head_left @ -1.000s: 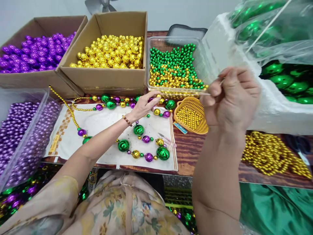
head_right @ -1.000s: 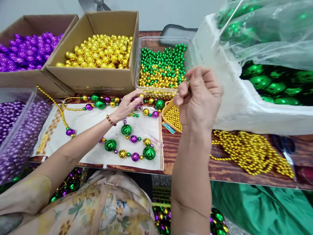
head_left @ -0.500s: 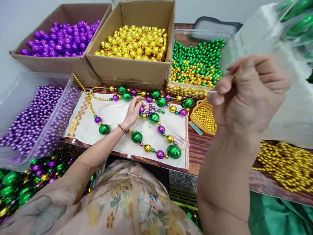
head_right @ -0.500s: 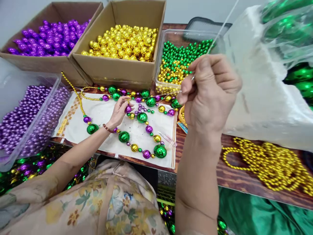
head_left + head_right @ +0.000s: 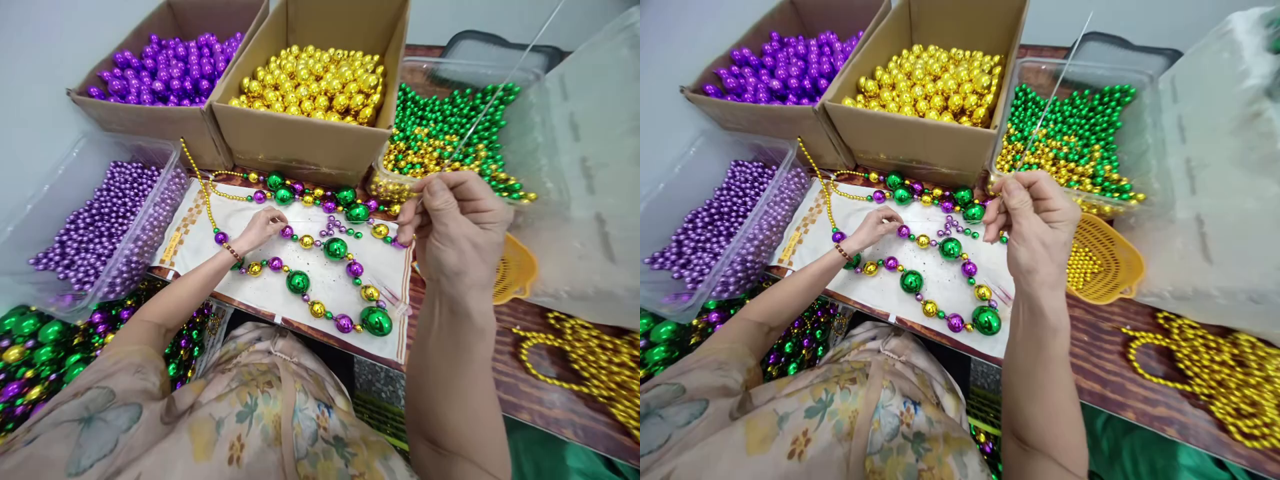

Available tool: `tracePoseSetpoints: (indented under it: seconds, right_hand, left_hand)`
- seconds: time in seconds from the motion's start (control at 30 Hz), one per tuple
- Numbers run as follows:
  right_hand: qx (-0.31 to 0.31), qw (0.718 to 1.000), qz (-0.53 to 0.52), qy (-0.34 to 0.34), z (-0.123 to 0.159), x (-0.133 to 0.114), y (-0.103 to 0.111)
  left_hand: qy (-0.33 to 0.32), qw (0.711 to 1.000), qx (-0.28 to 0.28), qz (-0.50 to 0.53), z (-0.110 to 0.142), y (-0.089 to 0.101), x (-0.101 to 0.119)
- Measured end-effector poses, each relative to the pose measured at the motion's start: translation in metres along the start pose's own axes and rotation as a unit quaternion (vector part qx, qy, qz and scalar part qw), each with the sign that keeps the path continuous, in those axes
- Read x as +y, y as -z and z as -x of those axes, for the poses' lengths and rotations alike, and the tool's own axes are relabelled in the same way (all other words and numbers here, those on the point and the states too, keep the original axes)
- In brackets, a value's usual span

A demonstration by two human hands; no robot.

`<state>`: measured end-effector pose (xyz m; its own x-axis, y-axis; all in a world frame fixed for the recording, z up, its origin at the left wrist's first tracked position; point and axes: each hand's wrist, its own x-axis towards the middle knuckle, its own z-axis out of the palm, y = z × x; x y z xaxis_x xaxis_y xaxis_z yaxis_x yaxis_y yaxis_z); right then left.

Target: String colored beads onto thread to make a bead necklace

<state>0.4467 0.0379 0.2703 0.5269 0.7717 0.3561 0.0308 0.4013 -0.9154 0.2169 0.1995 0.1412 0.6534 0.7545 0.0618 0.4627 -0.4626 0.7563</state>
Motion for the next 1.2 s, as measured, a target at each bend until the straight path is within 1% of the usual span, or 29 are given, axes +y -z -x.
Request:
tracePoseSetpoints:
  seconds: [0.17, 0.33, 0.43, 0.5, 0.57, 0.67, 0.8, 0.87, 0.9, 0.97, 1.1, 1.17, 1.2]
  right_hand:
    - [-0.017, 0.999, -0.025, -0.032, 0.006, 0.02, -0.001]
    - [-0.033, 0.994, -0.014, -0.104, 0.011, 0.04, -0.001]
    - [-0.034, 0.99, -0.031, -0.131, 0.012, 0.05, -0.003]
    - [-0.027, 0.988, -0.046, -0.142, 0.012, 0.056, -0.005]
    - [-0.02, 0.986, -0.062, -0.155, 0.011, 0.061, -0.006]
    - [-0.014, 0.981, -0.084, -0.172, 0.01, 0.068, -0.008]
    - [-0.01, 0.978, -0.098, -0.186, 0.009, 0.071, -0.01]
    - [-0.014, 0.978, -0.092, -0.188, 0.011, 0.071, -0.009]
    - [-0.019, 0.978, -0.085, -0.19, 0.014, 0.07, -0.008]
    - [-0.034, 0.977, -0.065, -0.2, 0.024, 0.069, -0.004]
    - [-0.059, 0.968, -0.025, -0.241, 0.061, 0.073, 0.008]
    - [-0.053, 0.961, -0.02, -0.271, 0.082, 0.078, 0.013]
    - [-0.042, 0.957, -0.022, -0.287, 0.092, 0.082, 0.015]
  left_hand:
    - [0.018, 0.998, -0.023, -0.054, 0.004, 0.006, -0.017]
    - [0.029, 0.991, -0.065, -0.115, 0.006, 0.01, -0.026]
    - [0.024, 0.991, -0.066, -0.117, 0.006, 0.013, -0.027]
    - [0.02, 0.992, -0.053, -0.112, 0.006, 0.015, -0.024]
    - [0.014, 0.996, -0.024, -0.086, 0.008, 0.017, -0.015]
    - [-0.017, 1.0, 0.013, 0.004, 0.014, 0.013, 0.013]
    - [-0.068, 0.991, 0.007, 0.117, 0.016, -0.004, 0.056]
    - [-0.071, 0.986, 0.01, 0.149, 0.011, -0.013, 0.067]
    - [-0.065, 0.985, 0.019, 0.161, 0.007, -0.016, 0.068]
    - [-0.043, 0.982, 0.052, 0.176, -0.003, -0.019, 0.062]
    - [0.017, 0.967, 0.13, 0.218, -0.018, -0.014, 0.036]
    - [0.044, 0.961, 0.148, 0.23, -0.022, -0.012, 0.027]
    - [0.05, 0.961, 0.143, 0.232, -0.023, -0.013, 0.026]
